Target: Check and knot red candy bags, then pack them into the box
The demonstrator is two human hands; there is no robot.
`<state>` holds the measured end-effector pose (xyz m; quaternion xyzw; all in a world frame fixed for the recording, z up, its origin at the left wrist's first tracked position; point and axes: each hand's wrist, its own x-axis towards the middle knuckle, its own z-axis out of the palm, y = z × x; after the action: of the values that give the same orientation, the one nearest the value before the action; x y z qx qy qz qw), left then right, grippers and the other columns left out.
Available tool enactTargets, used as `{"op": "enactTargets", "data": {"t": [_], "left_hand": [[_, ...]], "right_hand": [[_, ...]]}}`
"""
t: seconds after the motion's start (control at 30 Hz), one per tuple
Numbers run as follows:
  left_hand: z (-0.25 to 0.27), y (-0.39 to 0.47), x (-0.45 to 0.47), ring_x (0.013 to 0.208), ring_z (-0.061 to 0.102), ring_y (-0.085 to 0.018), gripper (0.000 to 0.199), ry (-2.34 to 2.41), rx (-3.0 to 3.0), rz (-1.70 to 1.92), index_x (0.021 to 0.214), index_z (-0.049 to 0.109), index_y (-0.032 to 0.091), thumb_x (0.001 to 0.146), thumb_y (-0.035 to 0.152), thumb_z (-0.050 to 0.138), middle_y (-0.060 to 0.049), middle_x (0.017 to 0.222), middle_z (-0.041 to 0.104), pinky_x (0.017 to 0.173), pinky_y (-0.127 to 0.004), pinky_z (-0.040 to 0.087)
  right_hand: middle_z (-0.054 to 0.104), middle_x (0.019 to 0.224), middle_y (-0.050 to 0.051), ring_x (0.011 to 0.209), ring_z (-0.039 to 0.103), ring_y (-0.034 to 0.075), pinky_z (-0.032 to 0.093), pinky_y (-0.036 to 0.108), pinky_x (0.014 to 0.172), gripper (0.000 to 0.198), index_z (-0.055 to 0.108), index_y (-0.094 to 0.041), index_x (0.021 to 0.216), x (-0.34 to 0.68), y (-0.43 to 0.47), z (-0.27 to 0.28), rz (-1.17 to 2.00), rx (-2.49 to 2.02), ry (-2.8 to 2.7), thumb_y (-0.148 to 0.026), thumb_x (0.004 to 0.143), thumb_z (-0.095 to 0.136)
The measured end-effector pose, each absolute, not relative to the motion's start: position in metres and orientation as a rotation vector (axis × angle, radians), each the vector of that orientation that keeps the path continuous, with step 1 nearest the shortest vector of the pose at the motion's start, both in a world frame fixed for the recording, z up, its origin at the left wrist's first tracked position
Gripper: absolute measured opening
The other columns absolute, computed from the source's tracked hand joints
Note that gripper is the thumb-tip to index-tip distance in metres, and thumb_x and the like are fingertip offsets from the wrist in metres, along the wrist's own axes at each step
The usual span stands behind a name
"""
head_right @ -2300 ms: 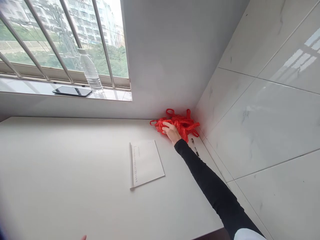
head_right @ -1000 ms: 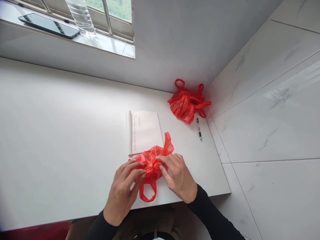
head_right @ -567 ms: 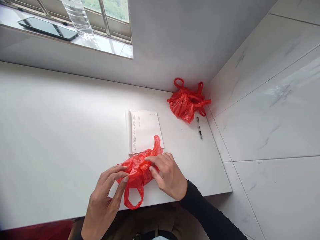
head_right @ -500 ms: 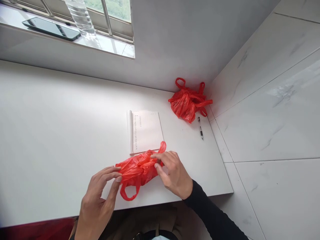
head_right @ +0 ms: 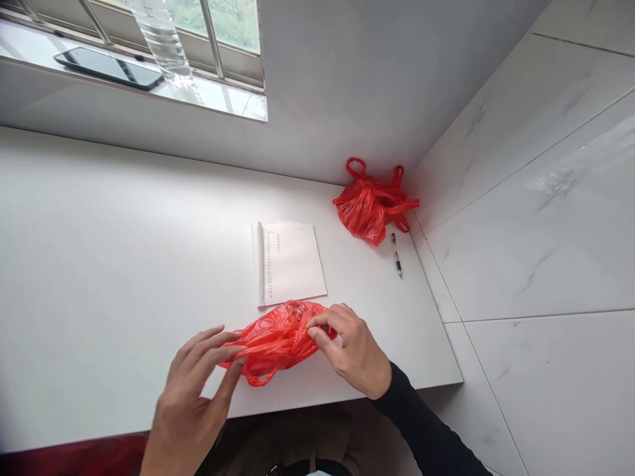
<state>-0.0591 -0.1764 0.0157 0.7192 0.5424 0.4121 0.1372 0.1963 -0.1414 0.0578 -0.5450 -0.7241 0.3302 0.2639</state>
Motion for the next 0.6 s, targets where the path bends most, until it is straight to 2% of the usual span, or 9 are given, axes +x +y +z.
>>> {"op": "enactTargets", "data": {"t": [0.1,0.17,0.23,0.27,0.33,0.4,0.47,0.53,0.6], "left_hand": [[0.022,-0.184,-0.073,0.112,0.065,-0.020,0.011,1.773,1.654,1.219,0.106,0.067,0.028,0.098,0.032,0.061,-0.001,0.113,0.070,0.090,-0.033,0.053],[0.028,-0.189,-0.073,0.111,0.065,-0.019,0.020,1.839,1.534,1.198,0.115,0.067,0.030,0.098,0.038,0.059,-0.001,0.118,0.069,0.086,-0.031,0.054],[0.034,-0.190,-0.065,0.121,0.060,-0.022,0.036,1.780,1.671,1.172,0.133,0.060,0.029,0.098,0.037,0.059,-0.004,0.130,0.064,0.094,-0.035,0.053],[0.036,-0.189,-0.061,0.128,0.056,-0.025,0.043,1.719,1.805,1.158,0.139,0.056,0.028,0.097,0.033,0.061,-0.006,0.136,0.061,0.102,-0.040,0.050],[0.039,-0.187,-0.052,0.134,0.051,-0.028,0.041,1.578,2.075,1.130,0.135,0.059,0.028,0.095,0.023,0.063,-0.007,0.139,0.058,0.115,-0.051,0.041],[0.040,-0.185,-0.048,0.133,0.051,-0.028,0.027,1.503,2.201,1.156,0.119,0.066,0.027,0.094,0.016,0.063,-0.005,0.133,0.061,0.117,-0.056,0.037],[0.040,-0.185,-0.051,0.127,0.055,-0.025,0.019,1.538,2.111,1.213,0.108,0.069,0.027,0.094,0.014,0.064,-0.004,0.128,0.063,0.111,-0.049,0.044],[0.039,-0.187,-0.058,0.120,0.059,-0.021,0.016,1.652,1.917,1.270,0.108,0.070,0.028,0.095,0.020,0.064,-0.004,0.125,0.061,0.099,-0.038,0.051],[0.039,-0.190,-0.064,0.106,0.061,-0.017,0.012,1.797,1.702,1.342,0.105,0.073,0.029,0.095,0.028,0.066,-0.003,0.115,0.062,0.088,-0.032,0.051]], "right_hand": [[0.065,0.086,0.002,0.081,0.061,0.020,0.051,0.035,0.077,0.020,0.067,-0.027,0.094,0.208,-0.146,0.066,1.006,-1.559,-1.754,-0.039,0.102,0.055],[0.065,0.091,0.002,0.084,0.062,0.019,0.052,0.034,0.079,0.023,0.065,-0.027,0.097,0.209,-0.149,0.068,1.094,-1.567,-1.677,-0.044,0.104,0.052],[0.066,0.100,0.002,0.090,0.063,0.020,0.053,0.034,0.082,0.025,0.064,-0.028,0.112,0.203,-0.152,0.067,1.135,-1.542,-1.733,-0.049,0.100,0.058],[0.066,0.103,0.002,0.093,0.063,0.021,0.053,0.036,0.084,0.033,0.063,-0.030,0.122,0.199,-0.153,0.065,1.130,-1.524,-1.806,-0.050,0.096,0.065],[0.068,0.101,0.002,0.093,0.063,0.022,0.051,0.040,0.089,0.044,0.061,-0.031,0.131,0.191,-0.153,0.063,1.109,-1.473,-1.979,-0.046,0.091,0.073],[0.068,0.089,0.000,0.085,0.062,0.022,0.050,0.042,0.090,0.026,0.067,-0.030,0.119,0.188,-0.153,0.062,1.096,-1.432,-2.081,-0.038,0.094,0.069],[0.066,0.082,0.000,0.080,0.061,0.020,0.050,0.039,0.084,0.010,0.070,-0.029,0.102,0.190,-0.153,0.065,1.100,-1.445,-2.054,-0.033,0.099,0.062],[0.066,0.084,0.001,0.079,0.060,0.020,0.050,0.036,0.077,0.013,0.070,-0.027,0.095,0.197,-0.152,0.070,1.092,-1.501,-1.944,-0.033,0.100,0.059],[0.066,0.088,0.002,0.080,0.060,0.020,0.049,0.034,0.075,0.016,0.068,-0.027,0.096,0.206,-0.153,0.072,1.069,-1.551,-1.801,-0.036,0.101,0.057]]}}
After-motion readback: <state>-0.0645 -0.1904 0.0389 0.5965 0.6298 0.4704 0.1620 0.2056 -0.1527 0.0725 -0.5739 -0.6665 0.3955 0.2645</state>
